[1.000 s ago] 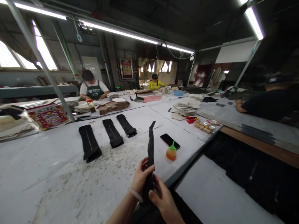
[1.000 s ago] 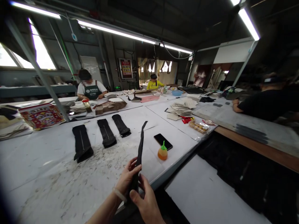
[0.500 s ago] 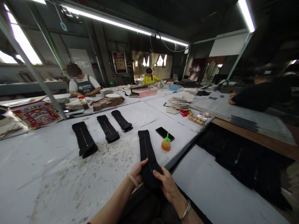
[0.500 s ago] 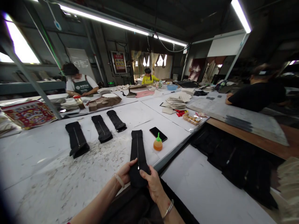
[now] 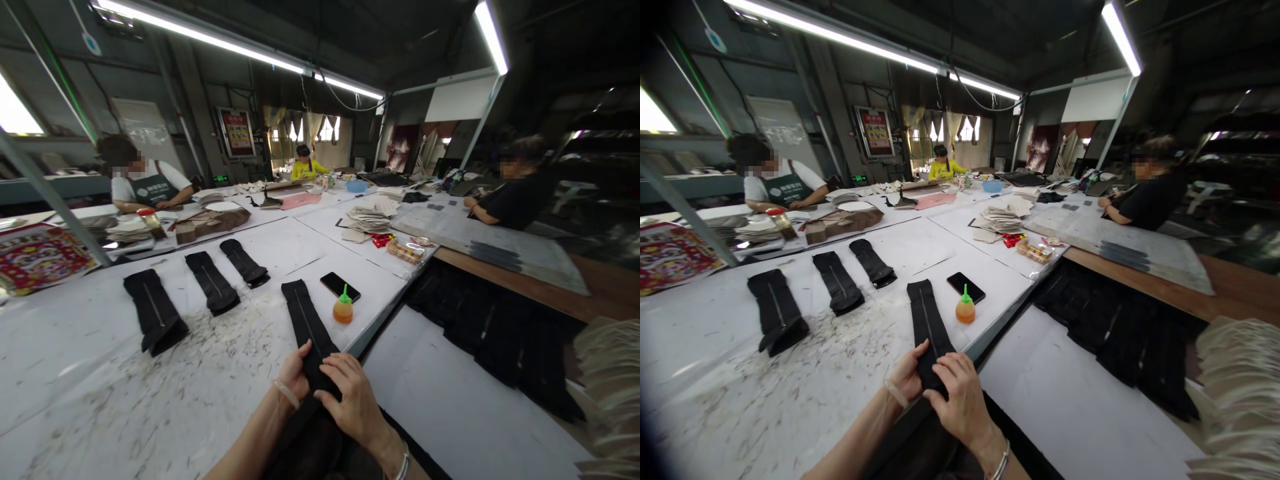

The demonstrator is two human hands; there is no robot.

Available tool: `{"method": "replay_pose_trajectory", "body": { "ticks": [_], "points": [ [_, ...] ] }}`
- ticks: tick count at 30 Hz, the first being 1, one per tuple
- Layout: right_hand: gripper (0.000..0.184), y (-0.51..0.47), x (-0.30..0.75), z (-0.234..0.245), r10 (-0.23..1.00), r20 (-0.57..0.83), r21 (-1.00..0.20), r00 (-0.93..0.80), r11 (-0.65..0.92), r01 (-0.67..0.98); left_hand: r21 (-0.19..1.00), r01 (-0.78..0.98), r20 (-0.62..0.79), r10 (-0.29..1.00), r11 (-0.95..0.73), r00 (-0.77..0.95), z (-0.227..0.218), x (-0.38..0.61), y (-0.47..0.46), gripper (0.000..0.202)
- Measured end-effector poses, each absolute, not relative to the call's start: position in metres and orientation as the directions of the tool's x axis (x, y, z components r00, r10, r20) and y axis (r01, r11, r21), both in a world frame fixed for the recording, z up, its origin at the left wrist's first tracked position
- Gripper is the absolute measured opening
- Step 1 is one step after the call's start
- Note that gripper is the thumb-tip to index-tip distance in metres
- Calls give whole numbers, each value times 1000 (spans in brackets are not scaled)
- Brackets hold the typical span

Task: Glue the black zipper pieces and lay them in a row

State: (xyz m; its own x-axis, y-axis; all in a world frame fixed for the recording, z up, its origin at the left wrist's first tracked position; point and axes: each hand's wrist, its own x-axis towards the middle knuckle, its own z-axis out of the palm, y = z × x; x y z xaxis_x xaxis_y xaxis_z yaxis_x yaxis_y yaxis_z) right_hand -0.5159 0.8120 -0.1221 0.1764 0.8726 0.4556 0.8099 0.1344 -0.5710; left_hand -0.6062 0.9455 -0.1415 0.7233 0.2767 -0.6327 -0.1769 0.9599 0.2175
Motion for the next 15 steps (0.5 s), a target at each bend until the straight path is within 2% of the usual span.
{"method": "replay_pose_trajectory", "body": {
  "ticks": [3, 7, 10, 13, 15],
  "points": [
    [43, 814, -514, -122, 889, 433, -566, 152, 137, 813, 212, -193, -630, 285, 958, 723, -140, -603, 945, 46],
    [29, 816, -512, -128, 884, 445, -570, 139, 160, 805, 219, -226, -641, 315, 949, 700, -134, -602, 946, 44],
    [20, 821, -509, -135, 870, 450, -643, 200, 161, 749, 226, -241, -654, 330, 944, 681, -131, -602, 946, 43],
    [18, 826, -509, -139, 857, 449, -687, 253, 150, 711, 230, -230, -656, 325, 946, 682, -132, -603, 946, 45],
    [20, 830, -510, -141, 847, 467, -660, 253, 143, 737, 231, -228, -646, 324, 946, 691, -135, -603, 945, 45]
  ]
}}
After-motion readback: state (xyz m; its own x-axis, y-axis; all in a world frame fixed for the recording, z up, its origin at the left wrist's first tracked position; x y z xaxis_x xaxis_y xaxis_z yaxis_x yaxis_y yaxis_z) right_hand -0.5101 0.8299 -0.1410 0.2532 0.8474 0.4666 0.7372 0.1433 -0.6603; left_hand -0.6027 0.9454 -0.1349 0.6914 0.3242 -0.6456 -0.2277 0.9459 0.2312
